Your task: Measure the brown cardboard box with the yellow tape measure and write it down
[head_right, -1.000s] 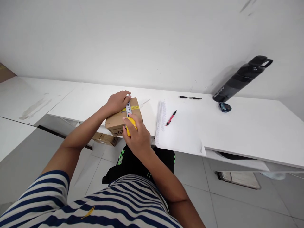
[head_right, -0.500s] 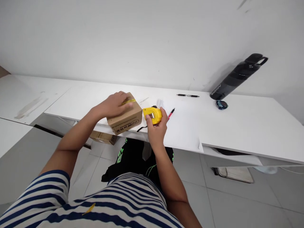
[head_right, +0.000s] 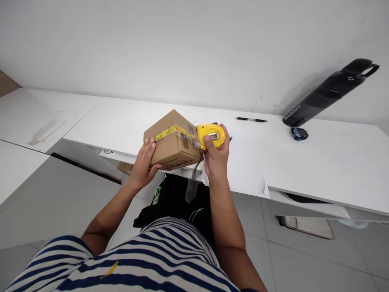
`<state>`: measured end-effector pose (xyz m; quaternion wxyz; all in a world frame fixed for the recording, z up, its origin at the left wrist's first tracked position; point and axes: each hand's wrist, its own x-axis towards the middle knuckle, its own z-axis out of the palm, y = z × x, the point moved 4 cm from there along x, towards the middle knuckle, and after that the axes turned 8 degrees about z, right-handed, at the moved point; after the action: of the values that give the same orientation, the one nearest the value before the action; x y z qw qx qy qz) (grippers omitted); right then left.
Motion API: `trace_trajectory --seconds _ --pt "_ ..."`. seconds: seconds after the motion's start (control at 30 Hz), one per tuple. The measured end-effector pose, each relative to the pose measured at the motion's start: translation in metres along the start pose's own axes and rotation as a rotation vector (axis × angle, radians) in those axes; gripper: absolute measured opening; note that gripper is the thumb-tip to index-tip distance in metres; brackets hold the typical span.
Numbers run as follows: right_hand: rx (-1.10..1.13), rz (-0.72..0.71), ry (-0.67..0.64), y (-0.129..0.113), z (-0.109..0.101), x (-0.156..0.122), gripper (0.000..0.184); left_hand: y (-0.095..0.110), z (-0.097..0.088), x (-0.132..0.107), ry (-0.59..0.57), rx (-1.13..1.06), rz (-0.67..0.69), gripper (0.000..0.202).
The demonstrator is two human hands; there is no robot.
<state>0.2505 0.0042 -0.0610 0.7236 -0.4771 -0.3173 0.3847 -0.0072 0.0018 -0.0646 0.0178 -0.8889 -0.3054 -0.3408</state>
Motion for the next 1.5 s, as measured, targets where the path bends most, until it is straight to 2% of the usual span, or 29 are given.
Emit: trace_trajectory --seconds 0.1,0.13,0.2,0.27,0.3,0.33,0.43,0.47,0.5,0.53,0.6,0.67,0.73,0.8,0.87,1.0,1.03,1.1,1.17,1.23,1.37,1.5 --pt "-0.083 -0.106 -0.147 -0.025 0.014 0.015 0.074 -0.024 0.022 -0.005 0.098 -0.096 -0.049 0.081" --pt "-0.103 -0.131 -0.191 -0.033 0.019 0.018 0.073 -0.033 0.032 -0.004 0.086 -0.128 -0.084 0.083" --pt "-0.127 -0.158 -0.258 -0.047 0.03 0.022 0.072 -0.047 0.052 -0.003 -0.014 -0.165 -0.154 0.086" --pt "-0.134 -0.134 -0.297 -0.057 0.038 0.022 0.068 -0.052 0.062 -0.001 -0.088 -0.176 -0.203 0.092" --pt "-0.136 -0.104 -0.315 -0.06 0.039 0.02 0.065 -0.051 0.061 0.001 -0.056 -0.188 -0.229 0.094" --pt "-0.137 -0.07 -0.333 -0.062 0.04 0.018 0.063 -0.048 0.054 0.003 0.032 -0.21 -0.264 0.094" --pt "-0.15 -0.042 -0.395 -0.066 0.036 0.009 0.061 -0.026 0.017 0.013 0.395 -0.32 -0.411 0.074" --pt "-0.165 -0.066 -0.424 -0.068 0.034 0.005 0.063 -0.016 0.004 0.019 0.435 -0.362 -0.445 0.065" --pt "-0.187 -0.099 -0.461 -0.07 0.033 0.001 0.064 -0.005 -0.006 0.028 0.385 -0.45 -0.453 0.061" --pt "-0.217 -0.132 -0.503 -0.072 0.033 -0.003 0.066 0.006 -0.013 0.039 0.282 -0.582 -0.457 0.06" --pt "-0.294 -0.197 -0.598 -0.077 0.035 -0.012 0.067 0.023 -0.025 0.059 0.134 -0.841 -0.488 0.064" --pt "-0.388 -0.276 -0.662 -0.083 0.039 -0.02 0.066 0.033 -0.033 0.074 0.039 -1.0 -0.502 0.063" --pt "-0.494 -0.36 -0.673 -0.09 0.041 -0.024 0.064 0.034 -0.038 0.085 -0.025 -1.063 -0.498 0.06" --pt "-0.598 -0.435 -0.657 -0.097 0.041 -0.02 0.063 0.025 -0.041 0.094 -0.055 -1.075 -0.497 0.057" --pt "-0.676 -0.468 -0.613 -0.101 0.033 -0.007 0.062 0.007 -0.046 0.104 -0.03 -1.062 -0.5 0.051" --pt "-0.642 -0.351 -0.382 -0.096 -0.005 0.043 0.068 -0.046 -0.052 0.121 0.072 -0.968 -0.593 0.042" --pt "-0.609 -0.318 -0.326 -0.093 -0.016 0.055 0.07 -0.057 -0.05 0.122 0.065 -0.94 -0.639 0.04" --pt "-0.585 -0.268 -0.261 -0.084 -0.031 0.073 0.071 -0.075 -0.041 0.122 -0.031 -0.87 -0.707 0.037" --pt "-0.596 -0.222 -0.264 -0.075 -0.036 0.08 0.069 -0.082 -0.028 0.12 -0.172 -0.797 -0.719 0.039" --pt "-0.596 -0.189 -0.309 -0.067 -0.031 0.079 0.07 -0.083 -0.015 0.115 -0.275 -0.76 -0.707 0.044" --pt "-0.587 -0.228 -0.345 -0.058 -0.017 0.066 0.073 -0.081 0.003 0.108 -0.265 -0.789 -0.73 0.047" --pt "-0.634 -0.283 -0.326 -0.054 -0.013 0.064 0.071 -0.083 0.008 0.109 -0.257 -0.803 -0.742 0.044"
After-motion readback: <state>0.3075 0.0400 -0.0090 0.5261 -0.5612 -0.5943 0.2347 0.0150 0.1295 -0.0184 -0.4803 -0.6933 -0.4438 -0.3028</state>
